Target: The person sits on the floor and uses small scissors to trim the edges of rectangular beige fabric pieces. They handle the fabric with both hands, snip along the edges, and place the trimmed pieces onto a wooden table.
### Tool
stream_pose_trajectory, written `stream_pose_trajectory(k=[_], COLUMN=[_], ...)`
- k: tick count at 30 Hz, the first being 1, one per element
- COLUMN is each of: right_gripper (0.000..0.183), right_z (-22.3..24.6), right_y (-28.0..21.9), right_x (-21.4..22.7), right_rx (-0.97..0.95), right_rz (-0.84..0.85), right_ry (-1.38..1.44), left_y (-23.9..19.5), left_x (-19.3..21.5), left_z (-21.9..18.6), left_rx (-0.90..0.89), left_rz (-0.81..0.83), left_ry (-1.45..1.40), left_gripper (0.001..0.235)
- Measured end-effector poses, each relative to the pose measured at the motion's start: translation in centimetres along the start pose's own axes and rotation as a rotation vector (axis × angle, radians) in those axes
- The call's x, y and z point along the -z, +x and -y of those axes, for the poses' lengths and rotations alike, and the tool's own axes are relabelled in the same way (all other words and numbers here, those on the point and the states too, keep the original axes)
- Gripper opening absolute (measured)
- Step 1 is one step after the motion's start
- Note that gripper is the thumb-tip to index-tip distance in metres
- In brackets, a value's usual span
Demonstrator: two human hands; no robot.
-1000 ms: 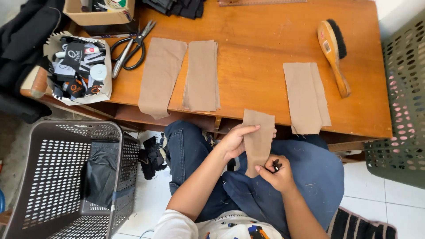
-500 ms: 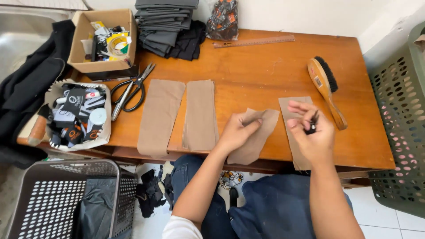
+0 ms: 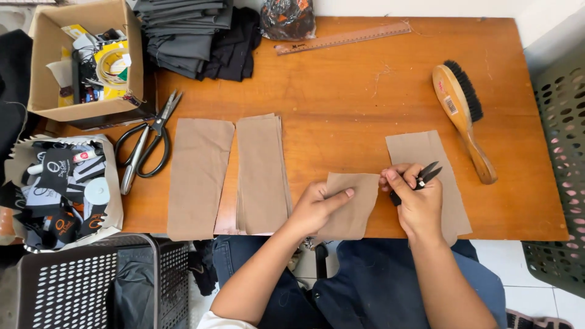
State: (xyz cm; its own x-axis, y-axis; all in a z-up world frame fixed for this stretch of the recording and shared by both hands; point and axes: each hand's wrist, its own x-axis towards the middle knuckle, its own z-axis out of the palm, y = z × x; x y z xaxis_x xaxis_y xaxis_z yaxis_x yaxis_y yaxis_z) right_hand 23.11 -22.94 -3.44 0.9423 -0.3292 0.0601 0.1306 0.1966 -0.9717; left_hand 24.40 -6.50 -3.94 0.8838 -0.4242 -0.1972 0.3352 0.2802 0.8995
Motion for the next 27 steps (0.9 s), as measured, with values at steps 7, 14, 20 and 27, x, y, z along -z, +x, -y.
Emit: stream_pose_trajectory(k=[7, 14, 20, 27], right_gripper=[0.041, 0.049, 0.053, 0.051], right_z=[-0.5, -0.8, 1.5, 1.6], right_y=[-0.1, -0.6, -2.3, -3.0], right_x=[0.3, -0.5, -2.5, -4.3], right_rx=[-0.029, 0.341, 0.632, 0.667], right_rz=[0.113, 0.284, 0.176, 0.409], right_ry=[0.015, -0.522, -0.584, -0.49], left_y=[0.3, -0.1, -0.3, -0.5], left_x=[0.0, -0.5, -0.2, -1.5], left_z=[-0.4, -1.1, -1.5, 1.0], left_rx=[0.129, 0.076, -0.148, -0.266], left_rz=[-0.156, -0.047, 0.201, 0.142], left_ry=[-0.39, -0.711, -0.832, -0.817], left_gripper=[0.012, 0.036, 0.051, 0.076])
